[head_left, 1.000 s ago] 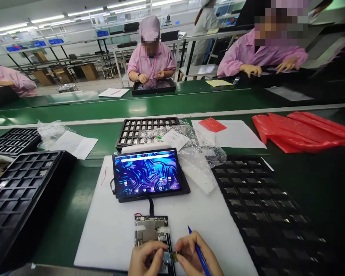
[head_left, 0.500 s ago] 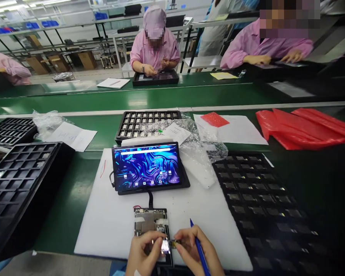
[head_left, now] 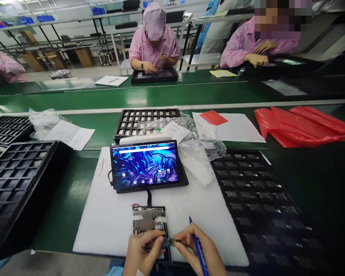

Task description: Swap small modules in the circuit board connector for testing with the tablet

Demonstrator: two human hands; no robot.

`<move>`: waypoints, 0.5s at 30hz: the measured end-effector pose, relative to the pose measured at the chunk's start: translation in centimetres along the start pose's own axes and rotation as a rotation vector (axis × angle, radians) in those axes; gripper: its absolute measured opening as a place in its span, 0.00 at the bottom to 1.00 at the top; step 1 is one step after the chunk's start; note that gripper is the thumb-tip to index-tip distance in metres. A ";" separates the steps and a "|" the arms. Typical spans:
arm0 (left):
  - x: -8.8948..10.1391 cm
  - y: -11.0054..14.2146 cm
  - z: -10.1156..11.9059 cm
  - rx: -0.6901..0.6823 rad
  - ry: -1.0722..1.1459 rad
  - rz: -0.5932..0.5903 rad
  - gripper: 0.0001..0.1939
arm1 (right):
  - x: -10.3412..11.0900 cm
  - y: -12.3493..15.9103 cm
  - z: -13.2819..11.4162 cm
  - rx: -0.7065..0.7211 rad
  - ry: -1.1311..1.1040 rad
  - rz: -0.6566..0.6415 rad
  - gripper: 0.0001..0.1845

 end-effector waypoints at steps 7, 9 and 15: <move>-1.0 -0.4 0.0 -0.004 -0.072 -0.127 0.25 | -0.7 -0.6 0.2 -0.074 -0.100 -0.104 0.16; -1.2 -0.5 -0.2 -0.005 -0.086 -0.141 0.26 | -0.6 -0.8 0.5 -0.089 -0.126 -0.115 0.16; -2.0 -0.5 0.7 -0.047 -0.100 -0.161 0.26 | -0.8 -0.5 0.8 -0.111 -0.171 -0.110 0.17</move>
Point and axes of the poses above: each hand's wrist, its own y-axis away from the middle knuckle, its own x-axis out of the back of the hand, z = x × y, the point moved 9 cm from there along -y, towards the middle knuckle, and after that the axes turned 4 degrees about x, right-handed, at the moved point
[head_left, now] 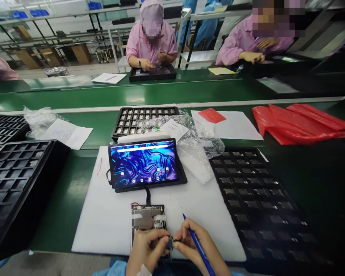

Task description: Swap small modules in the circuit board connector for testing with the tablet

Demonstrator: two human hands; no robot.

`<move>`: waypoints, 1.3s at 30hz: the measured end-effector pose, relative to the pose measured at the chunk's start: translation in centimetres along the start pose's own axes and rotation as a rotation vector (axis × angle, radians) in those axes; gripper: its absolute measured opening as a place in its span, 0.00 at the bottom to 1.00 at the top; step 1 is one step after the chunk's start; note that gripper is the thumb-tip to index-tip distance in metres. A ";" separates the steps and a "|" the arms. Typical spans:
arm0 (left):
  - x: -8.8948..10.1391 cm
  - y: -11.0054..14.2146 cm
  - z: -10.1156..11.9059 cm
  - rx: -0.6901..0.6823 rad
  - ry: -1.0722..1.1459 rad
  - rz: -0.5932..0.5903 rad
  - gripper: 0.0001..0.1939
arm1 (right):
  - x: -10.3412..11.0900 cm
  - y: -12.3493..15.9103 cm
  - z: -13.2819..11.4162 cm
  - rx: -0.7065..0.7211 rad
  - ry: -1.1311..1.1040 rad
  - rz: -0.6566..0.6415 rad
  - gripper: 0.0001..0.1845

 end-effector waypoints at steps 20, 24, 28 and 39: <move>0.7 0.2 -0.4 0.012 0.178 0.098 0.21 | -0.2 0.9 -2.0 0.134 -0.004 0.149 0.16; 0.8 0.3 -0.1 -0.032 0.183 0.125 0.18 | 0.2 1.0 -1.4 0.150 -0.021 0.270 0.21; 1.0 0.3 0.4 -0.077 0.165 0.126 0.17 | 0.2 1.1 -1.0 0.103 -0.104 0.288 0.23; 1.1 0.4 0.1 -0.086 0.110 0.120 0.18 | 0.4 1.4 -1.3 0.023 -0.194 0.361 0.23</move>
Point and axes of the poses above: each hand's wrist, its own y-axis away from the middle knuckle, its own x-axis out of the back of the hand, z = x × y, the point moved 9 cm from there along -y, towards the middle knuckle, and after that the axes turned 4 degrees about x, right-handed, at the moved point
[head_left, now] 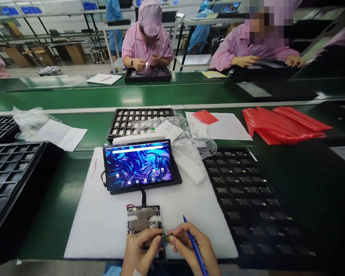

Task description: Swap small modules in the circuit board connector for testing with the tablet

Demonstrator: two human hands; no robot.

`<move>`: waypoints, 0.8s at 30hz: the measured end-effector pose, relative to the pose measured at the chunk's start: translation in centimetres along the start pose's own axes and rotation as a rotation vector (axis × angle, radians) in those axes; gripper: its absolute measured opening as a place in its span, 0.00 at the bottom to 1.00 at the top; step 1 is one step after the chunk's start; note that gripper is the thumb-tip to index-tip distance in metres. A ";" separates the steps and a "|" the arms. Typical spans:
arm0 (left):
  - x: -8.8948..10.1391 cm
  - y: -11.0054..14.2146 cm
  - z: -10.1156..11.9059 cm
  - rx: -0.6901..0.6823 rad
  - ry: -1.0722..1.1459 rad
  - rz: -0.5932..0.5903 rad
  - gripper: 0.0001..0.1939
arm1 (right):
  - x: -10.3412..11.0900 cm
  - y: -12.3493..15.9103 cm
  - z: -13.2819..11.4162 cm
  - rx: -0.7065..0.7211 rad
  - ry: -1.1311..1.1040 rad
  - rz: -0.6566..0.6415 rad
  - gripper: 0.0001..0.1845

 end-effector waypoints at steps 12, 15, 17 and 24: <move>0.1 0.2 -2.6 0.151 0.079 0.003 0.24 | 1.1 -0.5 -1.6 0.279 0.358 0.048 0.23; 0.2 0.3 -1.7 0.059 0.028 0.033 0.23 | 0.6 -0.4 -2.6 0.397 0.462 0.014 0.24; 0.2 0.3 -1.2 0.006 -0.013 0.043 0.22 | 0.0 -0.1 -3.0 0.469 0.512 -0.017 0.25; 0.2 0.4 1.2 -0.251 -0.158 0.091 0.17 | -1.0 2.0 -4.0 0.796 0.648 0.021 0.17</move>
Point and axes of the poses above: each hand's wrist, its own y-axis away from the middle knuckle, its own x-axis out of the back of the hand, z = x × y, the point moved 9 cm from there along -y, towards the middle knuckle, and after that the axes turned 4 degrees about x, right-handed, at the moved point
